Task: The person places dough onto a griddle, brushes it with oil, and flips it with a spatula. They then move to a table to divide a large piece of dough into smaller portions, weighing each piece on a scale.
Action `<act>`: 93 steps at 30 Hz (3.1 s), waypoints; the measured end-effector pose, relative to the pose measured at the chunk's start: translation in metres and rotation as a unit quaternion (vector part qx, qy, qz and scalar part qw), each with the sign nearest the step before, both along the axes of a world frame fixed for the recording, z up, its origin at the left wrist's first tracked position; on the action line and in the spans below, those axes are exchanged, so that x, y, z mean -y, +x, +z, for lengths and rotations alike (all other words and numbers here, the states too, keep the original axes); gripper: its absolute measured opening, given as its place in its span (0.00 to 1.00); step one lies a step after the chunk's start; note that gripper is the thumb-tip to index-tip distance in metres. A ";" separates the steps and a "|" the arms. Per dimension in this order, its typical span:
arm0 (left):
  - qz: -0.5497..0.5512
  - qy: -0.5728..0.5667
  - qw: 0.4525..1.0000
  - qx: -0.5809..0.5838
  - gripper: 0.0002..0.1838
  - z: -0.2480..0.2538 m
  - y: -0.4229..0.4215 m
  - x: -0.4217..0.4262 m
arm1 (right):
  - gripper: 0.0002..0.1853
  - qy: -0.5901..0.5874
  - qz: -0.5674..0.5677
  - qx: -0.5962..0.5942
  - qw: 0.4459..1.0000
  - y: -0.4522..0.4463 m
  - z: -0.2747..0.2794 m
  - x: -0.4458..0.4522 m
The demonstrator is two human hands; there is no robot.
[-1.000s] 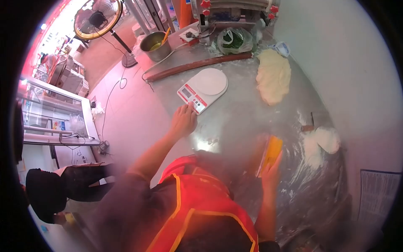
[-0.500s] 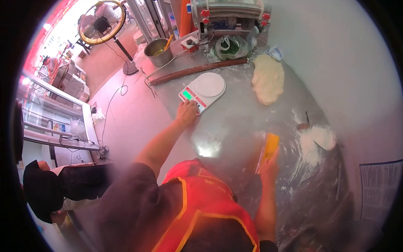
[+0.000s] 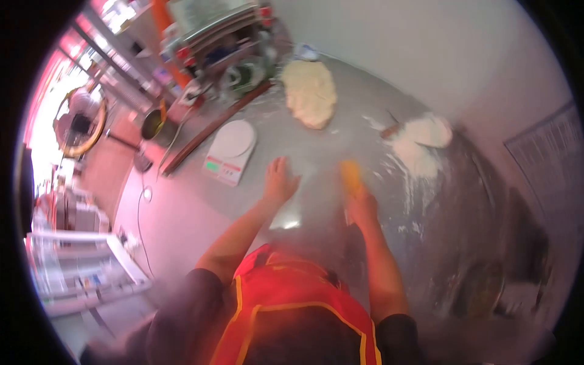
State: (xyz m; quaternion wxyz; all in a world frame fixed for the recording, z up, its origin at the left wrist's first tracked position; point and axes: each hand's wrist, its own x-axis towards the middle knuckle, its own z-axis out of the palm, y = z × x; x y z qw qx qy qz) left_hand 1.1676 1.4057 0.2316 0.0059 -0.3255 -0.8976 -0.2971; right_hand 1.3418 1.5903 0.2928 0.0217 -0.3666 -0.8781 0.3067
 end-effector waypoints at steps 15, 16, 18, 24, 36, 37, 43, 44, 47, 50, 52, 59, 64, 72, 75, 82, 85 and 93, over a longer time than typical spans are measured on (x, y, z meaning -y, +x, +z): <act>-0.471 0.060 0.878 0.063 0.28 -0.013 0.032 -0.246 | 0.19 -0.071 -0.402 -0.230 0.883 0.134 0.034 0.035; -0.459 0.090 0.882 0.061 0.28 -0.022 0.039 -0.276 | 0.19 -0.078 -0.423 -0.237 0.871 0.138 0.037 0.041; -0.450 0.100 0.886 0.051 0.28 -0.043 0.046 -0.322 | 0.19 -0.093 -0.461 -0.251 0.846 0.143 0.046 0.054; -0.622 -0.022 0.782 0.032 0.29 -0.060 0.074 -0.243 | 0.18 -0.079 -0.496 -0.212 0.838 0.176 0.045 0.053; -0.253 -0.234 0.932 -0.117 0.37 -0.025 0.055 -0.158 | 0.17 -0.106 -0.374 -0.309 0.868 0.177 0.052 0.016; -0.308 -0.215 0.917 -0.132 0.38 -0.028 0.081 -0.151 | 0.18 -0.098 -0.356 -0.288 0.884 0.178 0.051 0.015; -0.336 -0.257 0.902 -0.086 0.39 -0.011 0.069 -0.028 | 0.19 -0.085 -0.214 -0.211 0.950 0.155 0.047 -0.003; -0.287 -0.289 0.910 -0.077 0.40 -0.007 0.048 -0.019 | 0.18 -0.080 -0.188 -0.191 0.960 0.147 0.050 -0.010; -0.091 -0.170 0.980 -0.055 0.44 0.004 -0.022 -0.038 | 0.16 -0.062 -0.126 -0.161 0.977 0.095 0.072 -0.031; -0.017 0.040 0.999 -0.019 0.52 0.025 -0.084 -0.098 | 0.14 0.024 -0.057 -0.179 0.982 0.014 0.090 -0.056; 0.064 0.003 0.998 0.019 0.53 0.039 -0.109 -0.138 | 0.14 0.065 -0.010 -0.186 0.980 -0.045 0.093 -0.073; -0.001 0.090 0.996 -0.020 0.47 -0.010 -0.160 -0.143 | 0.14 0.130 0.147 -0.111 0.974 -0.219 0.094 -0.105; -0.006 0.116 0.993 -0.021 0.39 -0.009 -0.155 -0.122 | 0.13 0.103 0.187 -0.069 0.974 -0.240 0.108 -0.098; -0.109 0.134 0.985 -0.023 0.34 -0.009 -0.120 -0.122 | 0.16 0.092 0.261 0.028 0.961 -0.257 0.095 -0.105; -0.106 0.108 0.987 -0.046 0.34 -0.011 -0.125 -0.123 | 0.17 0.123 0.305 0.024 0.944 -0.266 0.079 -0.111; -0.106 0.082 0.989 -0.066 0.30 -0.018 -0.125 -0.115 | 0.15 0.115 0.331 0.076 0.933 -0.293 0.035 -0.091; -0.106 0.096 0.986 -0.088 0.26 -0.016 -0.128 -0.115 | 0.19 0.202 0.313 0.054 0.926 -0.283 0.020 -0.068; -0.198 0.081 0.977 -0.008 0.18 0.014 -0.110 -0.067 | 0.16 0.141 0.260 -0.019 0.955 -0.253 0.037 -0.061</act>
